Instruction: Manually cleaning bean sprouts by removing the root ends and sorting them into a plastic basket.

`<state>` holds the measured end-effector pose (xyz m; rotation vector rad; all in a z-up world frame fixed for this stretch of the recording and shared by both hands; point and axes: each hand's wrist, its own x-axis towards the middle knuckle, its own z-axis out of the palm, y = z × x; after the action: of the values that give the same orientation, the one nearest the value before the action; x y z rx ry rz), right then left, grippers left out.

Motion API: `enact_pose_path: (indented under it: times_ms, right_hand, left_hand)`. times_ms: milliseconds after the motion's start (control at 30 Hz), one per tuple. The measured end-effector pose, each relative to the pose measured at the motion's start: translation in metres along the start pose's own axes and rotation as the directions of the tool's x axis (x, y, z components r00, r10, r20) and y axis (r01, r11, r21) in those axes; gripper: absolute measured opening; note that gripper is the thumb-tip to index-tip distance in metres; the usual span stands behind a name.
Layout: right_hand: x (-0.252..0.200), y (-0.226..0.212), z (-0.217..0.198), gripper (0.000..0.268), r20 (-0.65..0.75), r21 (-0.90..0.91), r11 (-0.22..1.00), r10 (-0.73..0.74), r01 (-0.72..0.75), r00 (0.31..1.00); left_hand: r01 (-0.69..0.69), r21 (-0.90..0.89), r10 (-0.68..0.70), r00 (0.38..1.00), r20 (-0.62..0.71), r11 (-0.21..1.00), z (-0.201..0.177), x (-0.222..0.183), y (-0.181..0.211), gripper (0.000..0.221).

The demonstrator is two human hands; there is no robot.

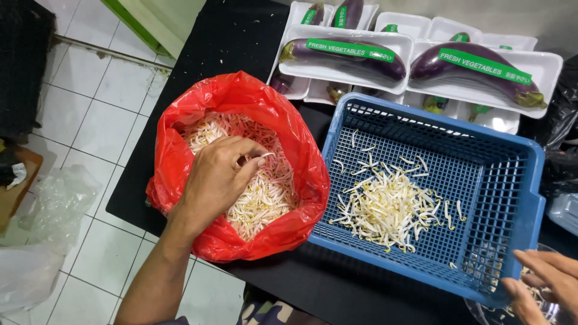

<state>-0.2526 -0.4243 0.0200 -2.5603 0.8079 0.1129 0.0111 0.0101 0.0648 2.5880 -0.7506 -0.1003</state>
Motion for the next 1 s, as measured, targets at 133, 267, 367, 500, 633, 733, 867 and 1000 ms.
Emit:
enact_pose_path:
  times_ms: [133,267,367,500,633,733,867,1000]
  right_hand:
    - [-0.012,-0.097,-0.024,0.051,0.06,-0.097,0.937,-0.332,0.336,0.942]
    - [-0.008,-0.148,-0.023,0.029,-0.065,0.102,0.7,-0.704,0.707,0.707]
    - [-0.006,-0.17,-0.008,0.024,-0.173,0.316,0.651,-0.675,0.69,0.717]
    - [-0.006,-0.182,-0.001,0.026,-0.189,0.491,0.646,-0.576,0.584,0.796]
    - [-0.006,-0.176,0.01,0.016,-0.115,0.753,0.534,-0.468,0.384,0.876]
    - [-0.002,-0.169,0.011,0.012,-0.03,0.87,0.42,-0.474,0.257,0.88]
    - [0.003,-0.163,0.01,0.016,0.085,0.944,0.316,-0.515,0.096,0.853]
    - [0.005,-0.157,0.019,0.022,0.102,0.976,0.215,-0.519,0.014,0.849]
  left_hand:
    - [0.324,-0.642,-0.31,0.941,0.138,0.695,-0.007,-0.003,0.04,0.012]
    - [0.193,-0.918,-0.155,0.977,0.146,0.347,0.013,-0.002,0.079,0.007]
    - [0.112,-0.959,-0.093,0.992,0.091,0.261,0.04,-0.003,0.107,0.008]
    - [0.017,-0.934,-0.035,0.999,0.005,0.358,0.061,-0.01,0.135,0.008]
    - [-0.141,-0.856,0.027,0.989,-0.148,0.497,0.064,-0.014,0.147,0.014]
    - [-0.26,-0.785,0.119,0.965,-0.234,0.562,0.064,-0.013,0.146,0.015]
    - [-0.39,-0.689,0.244,0.921,-0.304,0.611,0.067,-0.011,0.143,0.015]
    - [-0.403,-0.704,0.278,0.915,-0.293,0.585,0.075,-0.011,0.149,0.013]
